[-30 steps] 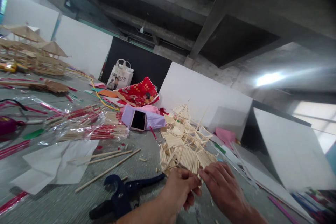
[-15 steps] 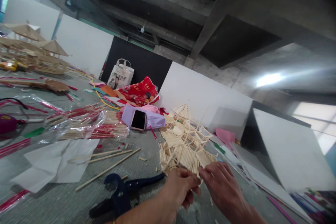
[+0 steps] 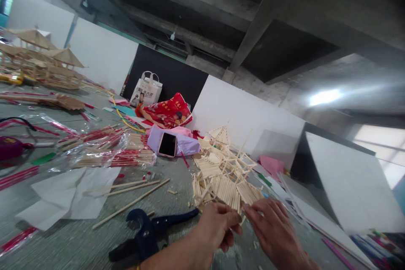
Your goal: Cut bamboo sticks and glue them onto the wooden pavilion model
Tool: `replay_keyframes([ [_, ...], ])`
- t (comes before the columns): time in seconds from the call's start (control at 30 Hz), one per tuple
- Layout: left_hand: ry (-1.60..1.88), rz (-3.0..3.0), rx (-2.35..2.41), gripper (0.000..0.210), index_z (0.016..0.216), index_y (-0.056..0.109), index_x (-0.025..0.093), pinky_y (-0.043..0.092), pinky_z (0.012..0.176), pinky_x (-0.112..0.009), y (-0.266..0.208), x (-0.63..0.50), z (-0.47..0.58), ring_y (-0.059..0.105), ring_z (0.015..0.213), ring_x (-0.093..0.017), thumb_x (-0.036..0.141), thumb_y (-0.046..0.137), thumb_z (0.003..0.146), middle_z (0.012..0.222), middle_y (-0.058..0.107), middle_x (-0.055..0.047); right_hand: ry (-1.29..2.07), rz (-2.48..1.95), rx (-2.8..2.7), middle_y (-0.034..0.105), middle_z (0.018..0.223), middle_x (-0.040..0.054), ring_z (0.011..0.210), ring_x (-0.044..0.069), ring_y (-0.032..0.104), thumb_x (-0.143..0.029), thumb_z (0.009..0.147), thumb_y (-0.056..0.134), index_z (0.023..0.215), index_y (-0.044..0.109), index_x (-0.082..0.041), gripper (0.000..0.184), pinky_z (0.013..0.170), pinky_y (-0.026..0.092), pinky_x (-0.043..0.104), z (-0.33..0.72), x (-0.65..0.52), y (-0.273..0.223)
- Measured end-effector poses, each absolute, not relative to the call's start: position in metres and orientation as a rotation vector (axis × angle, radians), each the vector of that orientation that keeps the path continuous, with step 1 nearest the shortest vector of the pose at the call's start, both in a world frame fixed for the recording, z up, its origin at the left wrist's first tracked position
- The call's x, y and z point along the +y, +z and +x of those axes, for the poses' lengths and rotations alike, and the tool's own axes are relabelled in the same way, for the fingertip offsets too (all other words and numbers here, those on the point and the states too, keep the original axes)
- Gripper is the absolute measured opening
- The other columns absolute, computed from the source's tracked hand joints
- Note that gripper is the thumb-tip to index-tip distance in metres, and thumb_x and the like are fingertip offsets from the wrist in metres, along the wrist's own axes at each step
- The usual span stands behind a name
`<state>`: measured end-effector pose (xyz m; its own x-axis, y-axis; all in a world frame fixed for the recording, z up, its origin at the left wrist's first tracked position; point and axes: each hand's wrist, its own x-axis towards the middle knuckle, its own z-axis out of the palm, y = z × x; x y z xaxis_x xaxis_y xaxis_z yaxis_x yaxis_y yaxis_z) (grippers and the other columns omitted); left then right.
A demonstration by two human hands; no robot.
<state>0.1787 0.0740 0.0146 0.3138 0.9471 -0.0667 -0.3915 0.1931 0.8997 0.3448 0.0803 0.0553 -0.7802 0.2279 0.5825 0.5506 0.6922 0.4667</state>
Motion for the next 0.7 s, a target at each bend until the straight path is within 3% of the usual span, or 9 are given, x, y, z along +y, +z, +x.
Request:
replay_keyframes([
  [0.7, 1.068, 0.932, 0.764, 0.019, 0.056, 0.054, 0.016, 0.022, 0.027, -0.019, 0.0139, 0.0757, 0.1805, 0.037, 0.026, -0.004, 0.035, 0.057, 0.054, 0.052, 0.057, 0.001, -0.830, -0.548, -2.380, 0.059, 0.078, 0.0039, 0.073, 0.016, 0.050, -0.016, 0.091, 0.039, 0.096, 0.060, -0.015, 0.022, 0.071, 0.034, 0.031, 0.3364, 0.0787, 0.0546],
])
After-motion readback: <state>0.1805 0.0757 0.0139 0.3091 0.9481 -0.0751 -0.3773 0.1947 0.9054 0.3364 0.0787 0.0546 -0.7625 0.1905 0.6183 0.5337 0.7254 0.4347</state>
